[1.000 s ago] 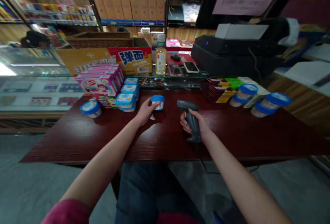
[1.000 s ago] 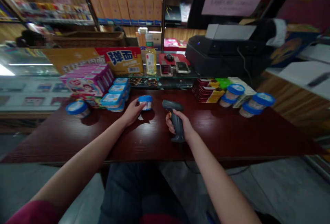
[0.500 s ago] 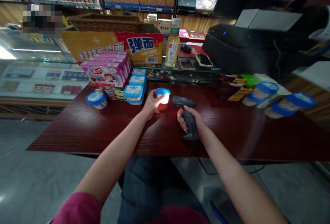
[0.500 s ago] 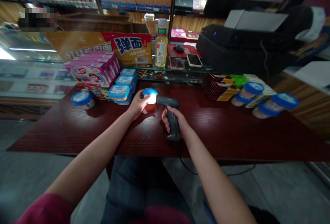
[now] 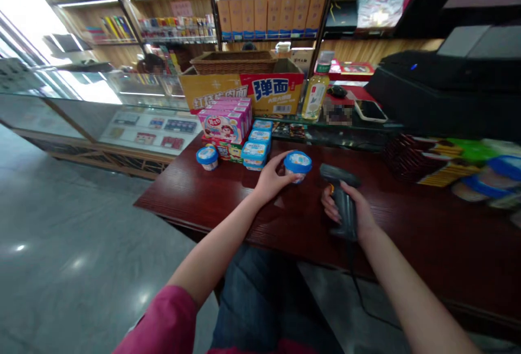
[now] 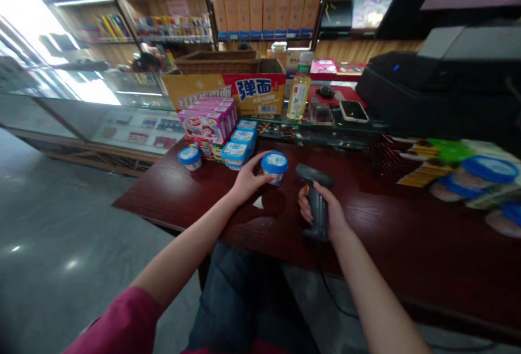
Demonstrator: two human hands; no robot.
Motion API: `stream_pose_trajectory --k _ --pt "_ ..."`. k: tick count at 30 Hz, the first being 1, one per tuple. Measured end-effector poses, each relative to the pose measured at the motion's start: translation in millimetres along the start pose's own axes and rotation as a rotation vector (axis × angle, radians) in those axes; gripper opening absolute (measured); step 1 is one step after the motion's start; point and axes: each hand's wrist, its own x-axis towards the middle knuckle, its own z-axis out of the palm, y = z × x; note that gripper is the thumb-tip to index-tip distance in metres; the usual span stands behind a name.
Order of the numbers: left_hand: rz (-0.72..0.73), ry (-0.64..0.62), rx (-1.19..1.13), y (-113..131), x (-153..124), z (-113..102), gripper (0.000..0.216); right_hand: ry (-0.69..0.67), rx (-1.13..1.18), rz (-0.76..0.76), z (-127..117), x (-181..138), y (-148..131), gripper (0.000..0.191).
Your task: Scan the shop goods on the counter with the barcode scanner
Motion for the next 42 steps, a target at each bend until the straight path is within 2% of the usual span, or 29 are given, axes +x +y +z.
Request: stream_pose_trajectory --k 2,4,8,12,14,16,24,32,42 --pt "0.073 0.000 0.093 20 -20 -16 0.073 0.025 -0.008 0.010 2 -2 0 0.037" --pt "0.113 0.053 0.176 39 -40 -38 0.073 0.055 -0.028 0.004 6 -4 -1 0.036" --pt "0.117 0.321 0.294 61 -58 -100 0.069 0.114 -0.095 -0.020 16 -7 -4 0.035" --pt "0.150 0.606 0.391 57 -48 -165 0.069 0.146 -0.162 0.003 20 -7 -6 0.035" --pt "0.158 0.652 0.402 49 -40 -187 0.069 0.162 -0.175 0.018 21 -7 -6 0.035" --pt "0.147 0.656 0.388 41 -34 -199 0.066 0.170 -0.188 0.023 22 -7 -6 0.035" --pt "0.125 0.682 0.452 25 -20 -204 0.064 0.213 -0.206 0.033 25 -7 -5 0.036" --pt "0.085 0.637 0.476 19 -23 -211 0.067 0.203 -0.197 0.027 25 -7 -6 0.036" --pt "0.050 0.680 0.508 16 -23 -202 0.070 0.153 -0.086 0.004 18 -5 -4 0.033"
